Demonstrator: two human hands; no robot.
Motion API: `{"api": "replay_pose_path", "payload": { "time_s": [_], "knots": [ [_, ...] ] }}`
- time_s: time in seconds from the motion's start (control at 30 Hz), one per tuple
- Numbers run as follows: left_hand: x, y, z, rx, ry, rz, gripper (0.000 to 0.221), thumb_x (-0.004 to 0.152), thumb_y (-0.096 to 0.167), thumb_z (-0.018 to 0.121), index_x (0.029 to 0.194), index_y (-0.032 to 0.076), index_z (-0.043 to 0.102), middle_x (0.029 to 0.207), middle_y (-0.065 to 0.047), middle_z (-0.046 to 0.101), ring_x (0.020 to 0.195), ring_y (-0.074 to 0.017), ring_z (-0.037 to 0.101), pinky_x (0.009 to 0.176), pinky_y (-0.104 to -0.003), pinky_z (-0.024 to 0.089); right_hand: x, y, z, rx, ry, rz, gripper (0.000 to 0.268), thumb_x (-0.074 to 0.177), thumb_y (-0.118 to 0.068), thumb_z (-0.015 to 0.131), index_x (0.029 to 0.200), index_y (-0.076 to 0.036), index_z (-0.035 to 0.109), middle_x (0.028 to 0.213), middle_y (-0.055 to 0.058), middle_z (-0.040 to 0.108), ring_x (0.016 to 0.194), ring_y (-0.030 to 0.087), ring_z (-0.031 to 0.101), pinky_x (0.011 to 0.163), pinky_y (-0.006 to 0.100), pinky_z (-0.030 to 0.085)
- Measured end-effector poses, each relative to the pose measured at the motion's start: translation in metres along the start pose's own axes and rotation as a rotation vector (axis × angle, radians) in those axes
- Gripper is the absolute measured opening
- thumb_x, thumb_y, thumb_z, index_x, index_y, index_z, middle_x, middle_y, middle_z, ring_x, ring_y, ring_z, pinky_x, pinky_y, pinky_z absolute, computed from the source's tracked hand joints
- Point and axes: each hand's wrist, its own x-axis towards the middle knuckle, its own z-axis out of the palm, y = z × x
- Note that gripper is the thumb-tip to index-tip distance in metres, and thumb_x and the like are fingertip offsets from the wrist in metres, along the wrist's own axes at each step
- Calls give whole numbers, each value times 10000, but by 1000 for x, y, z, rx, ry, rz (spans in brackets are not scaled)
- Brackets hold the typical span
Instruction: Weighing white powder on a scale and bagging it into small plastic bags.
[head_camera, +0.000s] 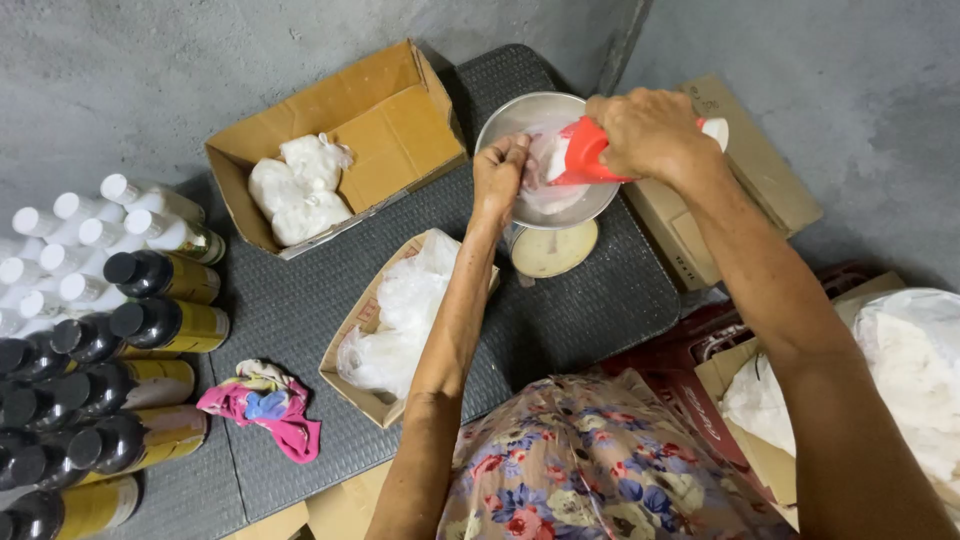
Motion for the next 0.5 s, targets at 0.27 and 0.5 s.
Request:
{"api": "replay_pose_path", "payload": {
  "time_s": [0.27,0.5],
  "knots": [
    [2,6,3,-51,-14,-35,276,1047,209,570,988,-3,736,647,-30,631,469,-94,493,444,-261,401,-5,-14,-6,-30,-6,-19,391,841,-101,707,1232,-125,709,825,170,755,762,307,753,731,488,571],
    [1,21,10,-54,25,-42,272,1031,208,566,1053,13,755,649,-10,634,469,-78,485,453,-249,397,-15,-9,-21,-81,172,-68,317,879,-107,716,1195,-84,727,860,191,744,801,349,737,738,499,564]
  ]
}}
